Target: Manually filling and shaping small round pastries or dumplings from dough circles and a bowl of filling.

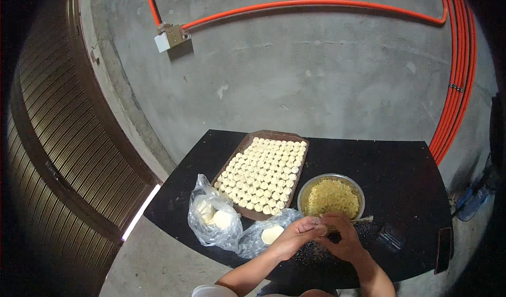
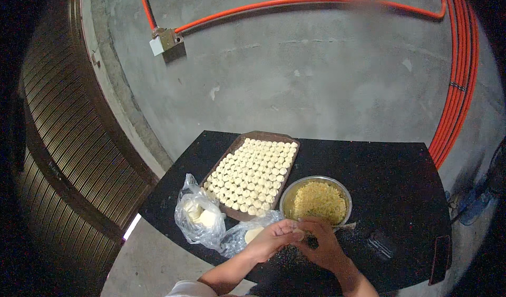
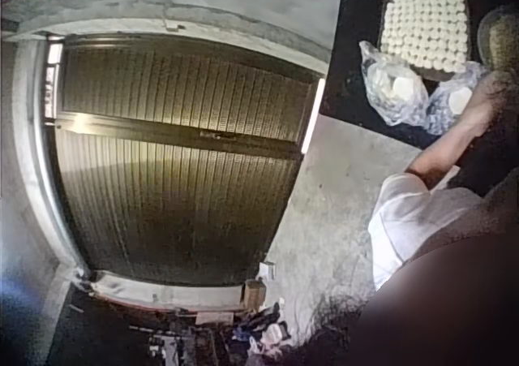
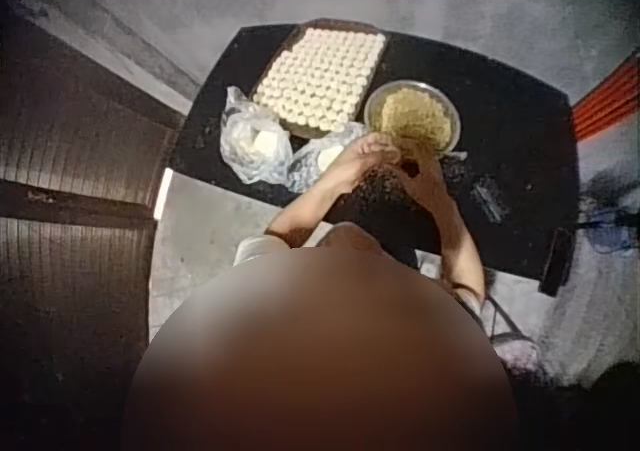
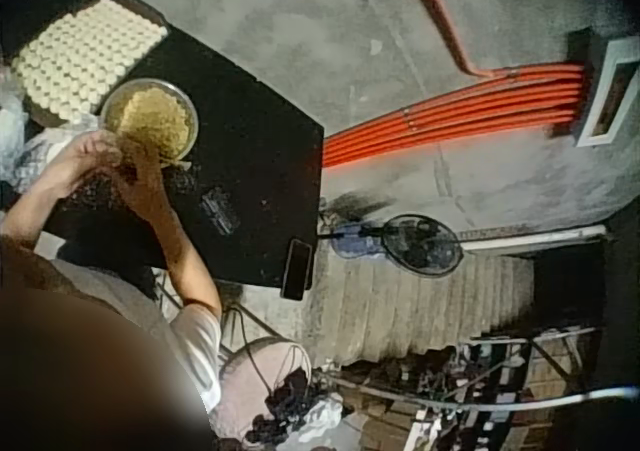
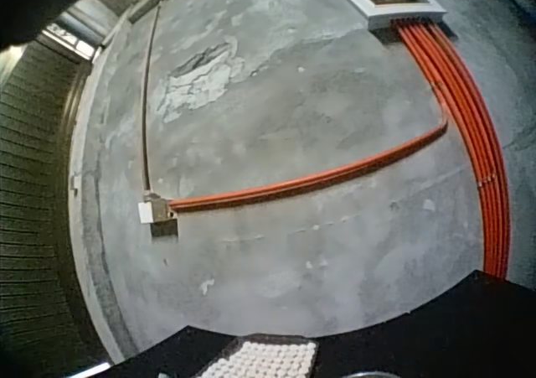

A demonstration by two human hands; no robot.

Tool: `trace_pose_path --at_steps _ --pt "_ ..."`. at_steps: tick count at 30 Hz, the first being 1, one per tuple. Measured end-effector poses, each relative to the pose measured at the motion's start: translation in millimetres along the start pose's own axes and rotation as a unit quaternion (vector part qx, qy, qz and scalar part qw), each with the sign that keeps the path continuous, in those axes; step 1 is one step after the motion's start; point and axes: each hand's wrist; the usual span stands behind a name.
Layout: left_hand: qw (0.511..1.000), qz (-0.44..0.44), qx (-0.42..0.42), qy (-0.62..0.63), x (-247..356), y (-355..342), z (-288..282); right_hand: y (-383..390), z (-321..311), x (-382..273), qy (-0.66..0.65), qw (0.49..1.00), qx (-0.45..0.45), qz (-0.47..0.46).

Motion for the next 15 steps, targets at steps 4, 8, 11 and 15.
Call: trace_pose_path --at_steps 4,8,11,15 --pt "0.999 -0.019 -0.023 -0.014 1 1 -3 3 0 3 -0.019 1.0 -0.022 0.003" --pt "0.999 0.008 -0.014 -0.045 2 1 4 3 0 6 -0.001 1.0 -0.026 0.003" --pt "0.996 0.043 0.005 -0.084 2 2 10 2 1 6 0.012 1.0 -0.018 -0.008" --pt "0.994 0.062 0.005 -0.095 -1 2 9 2 3 7 0.009 1.0 -0.007 -0.012"
Point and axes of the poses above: each hand's wrist, its own y-axis away from the middle knuckle, its own z-axis out of the palm, x = y × z, and after that the axes turned 12 degrees about z, right-handed
